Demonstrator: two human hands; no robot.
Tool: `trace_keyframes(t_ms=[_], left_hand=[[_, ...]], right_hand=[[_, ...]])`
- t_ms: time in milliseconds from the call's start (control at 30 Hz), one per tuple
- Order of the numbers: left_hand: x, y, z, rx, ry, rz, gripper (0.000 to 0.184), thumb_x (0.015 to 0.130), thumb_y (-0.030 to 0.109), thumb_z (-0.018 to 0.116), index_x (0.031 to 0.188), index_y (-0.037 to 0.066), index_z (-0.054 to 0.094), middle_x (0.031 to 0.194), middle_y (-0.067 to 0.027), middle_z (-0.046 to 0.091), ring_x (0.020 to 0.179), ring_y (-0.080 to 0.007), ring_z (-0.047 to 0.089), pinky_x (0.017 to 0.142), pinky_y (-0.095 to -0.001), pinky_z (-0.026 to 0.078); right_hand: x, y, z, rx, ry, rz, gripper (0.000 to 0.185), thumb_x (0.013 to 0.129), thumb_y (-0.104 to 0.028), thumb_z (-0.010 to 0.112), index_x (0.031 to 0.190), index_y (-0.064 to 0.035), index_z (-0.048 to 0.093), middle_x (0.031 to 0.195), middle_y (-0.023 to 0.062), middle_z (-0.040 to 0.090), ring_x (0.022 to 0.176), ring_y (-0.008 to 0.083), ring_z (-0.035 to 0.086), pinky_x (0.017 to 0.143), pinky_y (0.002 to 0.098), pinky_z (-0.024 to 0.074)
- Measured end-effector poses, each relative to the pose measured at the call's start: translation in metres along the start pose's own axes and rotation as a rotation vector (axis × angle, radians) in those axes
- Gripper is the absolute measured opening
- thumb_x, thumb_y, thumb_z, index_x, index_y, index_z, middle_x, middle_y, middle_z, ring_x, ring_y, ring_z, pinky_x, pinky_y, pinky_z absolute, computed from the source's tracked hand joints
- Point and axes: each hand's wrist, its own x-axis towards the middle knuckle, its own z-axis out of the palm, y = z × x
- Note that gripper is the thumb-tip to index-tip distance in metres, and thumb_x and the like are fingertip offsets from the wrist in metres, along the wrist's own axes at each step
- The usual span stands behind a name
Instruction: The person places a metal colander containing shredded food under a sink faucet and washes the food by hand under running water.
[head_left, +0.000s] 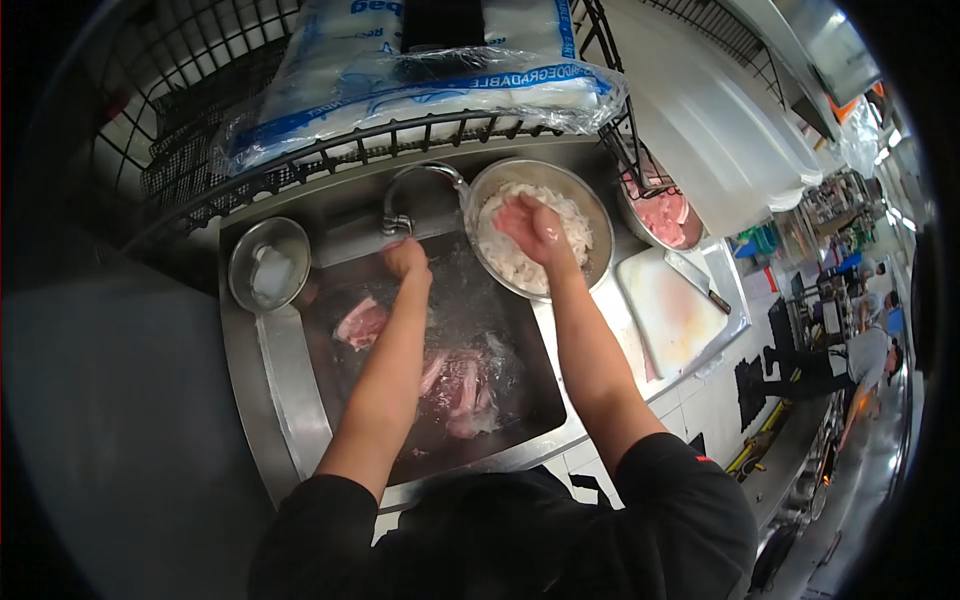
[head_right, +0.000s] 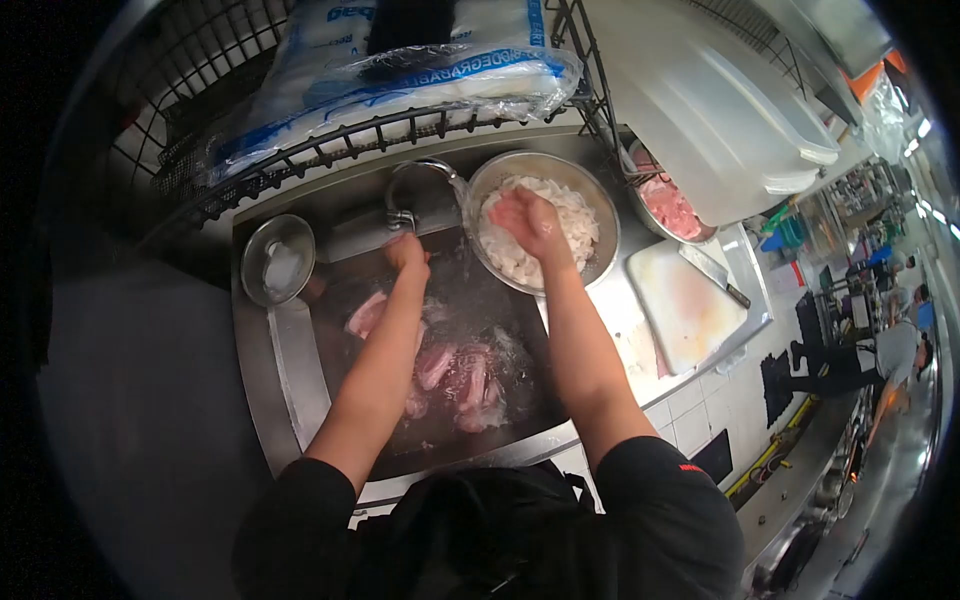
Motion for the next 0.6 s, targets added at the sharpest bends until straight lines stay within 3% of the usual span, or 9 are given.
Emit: trace_keyframes(t_ms=[33,133,233,300,367,433,467,533,600], left_hand=[[-0.001,0.003,-0.004,0.003,-0.011,-0.004,0.028,0.083,0.020,0.065,0.101,0.001,0.058,0.091,-0.0140,0.065,0.076,-0.0219,0.065,0.053,-0.0318,0.048],[-0.012,0.025,-0.018,0.323,-0.372,-0.195,0.027,0.080,0.024,0.068,0.089,0.000,0.059,0.080,-0.0148,0.064,0.065,-0.0183,0.062,0.048,-0.0332,0.044],[0.007,0.038,-0.007,0.628,-0.556,-0.080,0.029,0.082,0.028,0.067,0.085,0.000,0.058,0.076,-0.0140,0.061,0.062,-0.0190,0.060,0.048,-0.0330,0.044],[-0.005,0.068,0.003,0.628,-0.534,-0.028,0.038,0.084,0.035,0.065,0.087,-0.002,0.057,0.074,-0.0116,0.059,0.058,-0.0205,0.058,0.048,-0.0325,0.045],[-0.019,0.093,0.010,0.361,-0.555,-0.160,0.046,0.084,0.042,0.064,0.093,-0.002,0.056,0.072,-0.0092,0.056,0.061,-0.0199,0.058,0.049,-0.0319,0.046],[-0.019,0.084,0.004,0.354,-0.597,-0.159,0.046,0.084,0.045,0.064,0.095,0.001,0.056,0.073,-0.0083,0.056,0.062,-0.0196,0.058,0.049,-0.0314,0.046],[-0.016,0.082,-0.001,0.347,-0.642,-0.161,0.047,0.084,0.048,0.064,0.097,0.004,0.056,0.073,-0.0074,0.055,0.063,-0.0193,0.058,0.049,-0.0309,0.046],[-0.040,0.066,-0.032,0.389,-0.698,0.121,0.036,0.085,0.042,0.066,0.093,0.007,0.057,0.071,-0.0023,0.052,0.065,-0.0152,0.053,0.058,-0.0339,0.048],[-0.051,0.030,-0.067,0.538,-0.540,0.243,0.034,0.084,0.035,0.068,0.098,0.006,0.060,0.080,-0.0069,0.063,0.076,-0.0180,0.058,0.064,-0.0292,0.047]], right_hand=[[-0.003,-0.001,-0.026,-0.240,0.032,-0.024,0.026,0.093,-0.018,0.052,0.102,0.0056,0.057,0.086,0.0146,0.063,0.070,0.0254,0.065,0.063,0.0340,0.0559],[-0.051,-0.019,-0.053,-0.519,0.102,-0.074,0.027,0.092,-0.020,0.054,0.098,0.0060,0.058,0.085,0.0144,0.064,0.070,0.0232,0.065,0.062,0.0333,0.0554],[-0.091,-0.032,-0.067,-0.627,0.164,-0.051,0.027,0.091,-0.020,0.056,0.097,0.0056,0.060,0.083,0.0126,0.064,0.069,0.0207,0.065,0.060,0.0317,0.0545],[-0.105,-0.032,-0.075,-0.712,0.247,-0.065,0.028,0.090,-0.022,0.058,0.098,0.0044,0.061,0.081,0.0113,0.065,0.069,0.0195,0.065,0.059,0.0306,0.0531],[-0.122,-0.034,-0.066,-0.899,0.259,-0.127,0.028,0.089,-0.023,0.060,0.098,0.0037,0.062,0.082,0.0113,0.065,0.070,0.0192,0.064,0.058,0.0308,0.0518],[-0.132,-0.043,-0.056,-0.870,0.187,-0.194,0.028,0.088,-0.021,0.060,0.101,0.0038,0.061,0.085,0.0129,0.065,0.073,0.0202,0.064,0.061,0.0307,0.0514],[-0.142,-0.052,-0.046,-0.644,0.049,-0.262,0.027,0.089,-0.020,0.059,0.103,0.0036,0.060,0.088,0.0141,0.065,0.074,0.0210,0.064,0.062,0.0303,0.0514],[-0.156,-0.068,-0.036,-0.202,-0.239,-0.312,0.024,0.090,-0.014,0.054,0.107,0.0025,0.058,0.095,0.0168,0.064,0.086,0.0245,0.065,0.072,0.0319,0.0511],[-0.137,-0.062,-0.040,-0.166,-0.196,-0.342,0.028,0.091,-0.018,0.054,0.109,0.0019,0.059,0.098,0.0176,0.064,0.091,0.0265,0.064,0.076,0.0347,0.0513]])
